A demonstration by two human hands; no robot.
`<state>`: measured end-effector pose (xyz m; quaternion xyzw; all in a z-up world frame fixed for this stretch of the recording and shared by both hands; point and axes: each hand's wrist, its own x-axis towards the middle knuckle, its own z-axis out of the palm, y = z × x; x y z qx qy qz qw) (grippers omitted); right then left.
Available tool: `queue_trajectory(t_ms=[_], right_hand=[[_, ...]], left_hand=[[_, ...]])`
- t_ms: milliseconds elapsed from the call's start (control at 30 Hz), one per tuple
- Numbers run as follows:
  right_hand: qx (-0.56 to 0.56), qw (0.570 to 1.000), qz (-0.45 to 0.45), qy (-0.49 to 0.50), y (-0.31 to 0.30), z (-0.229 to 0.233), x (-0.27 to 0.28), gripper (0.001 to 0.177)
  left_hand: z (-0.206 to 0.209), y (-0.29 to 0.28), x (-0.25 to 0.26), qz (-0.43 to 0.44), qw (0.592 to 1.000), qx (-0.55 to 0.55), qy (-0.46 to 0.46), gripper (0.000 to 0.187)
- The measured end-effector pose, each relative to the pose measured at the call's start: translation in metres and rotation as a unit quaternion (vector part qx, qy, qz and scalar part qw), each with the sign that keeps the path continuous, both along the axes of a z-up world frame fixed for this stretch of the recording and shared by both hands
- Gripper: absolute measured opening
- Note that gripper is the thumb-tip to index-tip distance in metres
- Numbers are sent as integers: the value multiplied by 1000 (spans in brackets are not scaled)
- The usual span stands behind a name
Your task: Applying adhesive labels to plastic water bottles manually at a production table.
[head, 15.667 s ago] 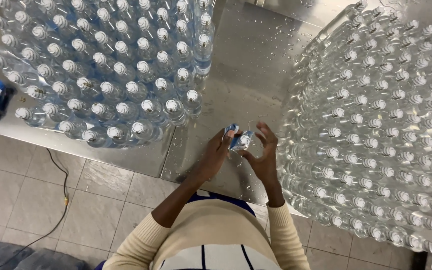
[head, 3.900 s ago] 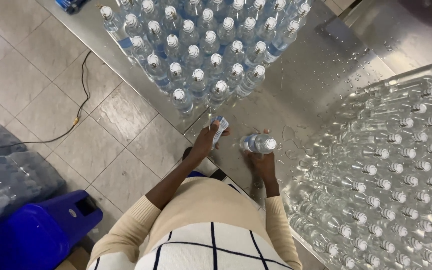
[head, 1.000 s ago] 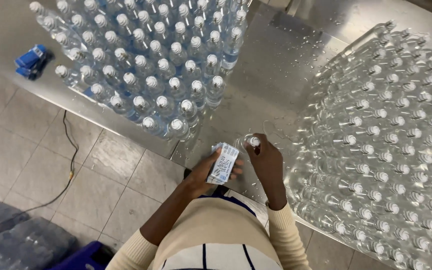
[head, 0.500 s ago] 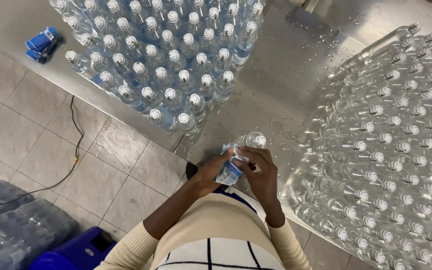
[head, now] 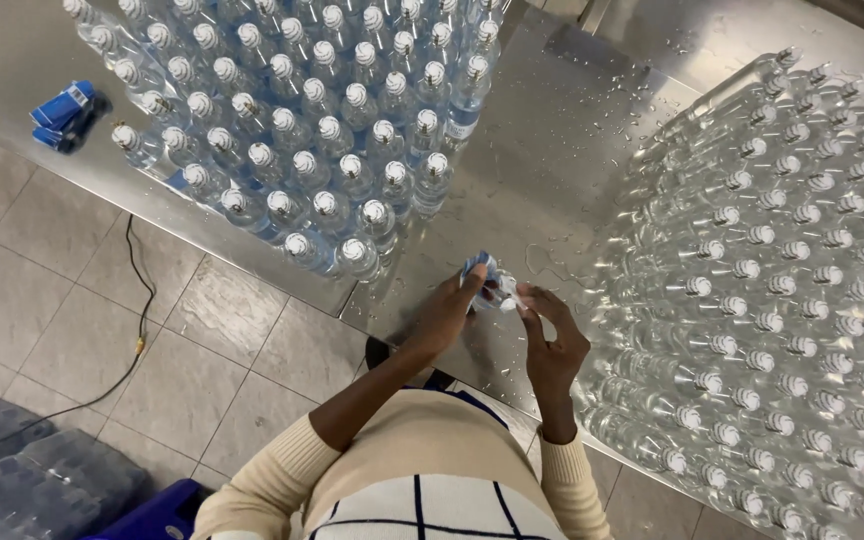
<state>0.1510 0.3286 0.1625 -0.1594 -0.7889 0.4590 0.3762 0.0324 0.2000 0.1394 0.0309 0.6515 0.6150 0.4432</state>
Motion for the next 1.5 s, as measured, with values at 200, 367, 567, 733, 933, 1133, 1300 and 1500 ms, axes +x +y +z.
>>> queue_trajectory(t_ms=[200, 367, 567, 733, 933, 1133, 1300, 1500], right_hand=[[-22, 998, -50, -29, 10, -44, 1, 11], [0, 994, -41, -100, 10, -64, 5, 27], [-38, 997, 49, -56, 27, -81, -5, 71], [-116, 978, 169, -51, 40, -85, -14, 119], [-189, 955, 222, -52, 52, -100, -9, 114], [-163, 961, 214, -66, 59, -96, -15, 114], [-145, 959, 228, -85, 59, -108, -17, 131], [-161, 955, 207, -139, 50, -136, -14, 127]], left_hand=[[-62, 32, -24, -36, 985, 100, 139, 58], [-43, 15, -24, 50, 991, 97, 72, 88], [-39, 8, -11, -1, 984, 147, 104, 73], [-28, -3, -10, -30, 981, 129, 140, 68], [-22, -3, -11, -11, 984, 120, 133, 60], [-13, -1, -15, -41, 984, 87, 152, 63], [-61, 7, -18, -53, 984, 76, 155, 67], [-73, -15, -13, 30, 991, 67, 113, 76]])
